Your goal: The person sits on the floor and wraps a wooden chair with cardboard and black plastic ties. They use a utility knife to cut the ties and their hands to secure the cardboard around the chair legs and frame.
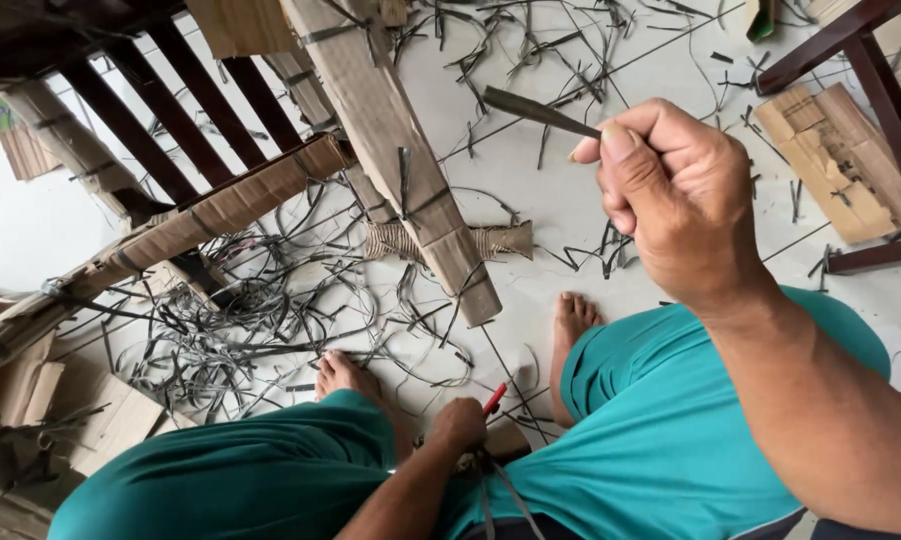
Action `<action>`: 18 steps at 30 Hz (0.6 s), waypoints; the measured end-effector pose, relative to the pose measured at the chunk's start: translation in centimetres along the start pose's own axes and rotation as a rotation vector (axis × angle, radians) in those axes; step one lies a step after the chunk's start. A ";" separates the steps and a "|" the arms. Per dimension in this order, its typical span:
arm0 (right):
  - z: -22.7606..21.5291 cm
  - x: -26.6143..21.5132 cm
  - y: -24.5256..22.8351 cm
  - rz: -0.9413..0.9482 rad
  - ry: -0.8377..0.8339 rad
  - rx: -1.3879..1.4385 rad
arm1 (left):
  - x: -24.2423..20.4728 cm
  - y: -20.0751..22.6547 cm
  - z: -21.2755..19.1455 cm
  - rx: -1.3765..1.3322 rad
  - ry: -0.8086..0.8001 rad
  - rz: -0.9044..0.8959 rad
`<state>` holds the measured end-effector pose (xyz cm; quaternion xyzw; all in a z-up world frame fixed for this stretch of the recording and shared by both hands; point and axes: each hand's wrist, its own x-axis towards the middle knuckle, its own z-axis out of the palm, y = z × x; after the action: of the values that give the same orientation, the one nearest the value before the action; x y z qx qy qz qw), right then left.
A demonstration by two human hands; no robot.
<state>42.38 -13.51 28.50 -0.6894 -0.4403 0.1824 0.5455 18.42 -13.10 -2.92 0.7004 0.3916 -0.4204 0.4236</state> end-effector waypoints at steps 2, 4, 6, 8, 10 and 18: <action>-0.1 0.0 -0.1 0.025 -0.007 -0.004 | 0.2 -0.1 -1.1 0.004 -0.020 -0.023; -0.4 -0.1 0.1 0.023 -0.007 0.006 | 2.0 -1.0 -2.0 -0.209 -0.029 -0.109; -0.4 -0.2 0.1 0.024 -0.002 0.004 | 1.2 -1.3 -3.2 -0.307 -0.019 -0.152; -0.5 -0.2 0.0 0.023 0.004 -0.006 | 1.0 -1.3 -4.4 -0.405 -0.008 -0.187; -0.5 -0.2 -0.2 0.022 -0.008 -0.027 | 1.5 -1.5 -5.2 -0.870 0.047 -0.247; 0.0 0.1 -0.1 0.089 -0.033 -0.075 | 5.8 -2.7 -5.1 -1.046 0.142 -0.237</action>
<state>42.39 -13.42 28.63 -0.7252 -0.4248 0.2010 0.5032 19.31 -6.34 -7.53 0.3736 0.6528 -0.1657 0.6378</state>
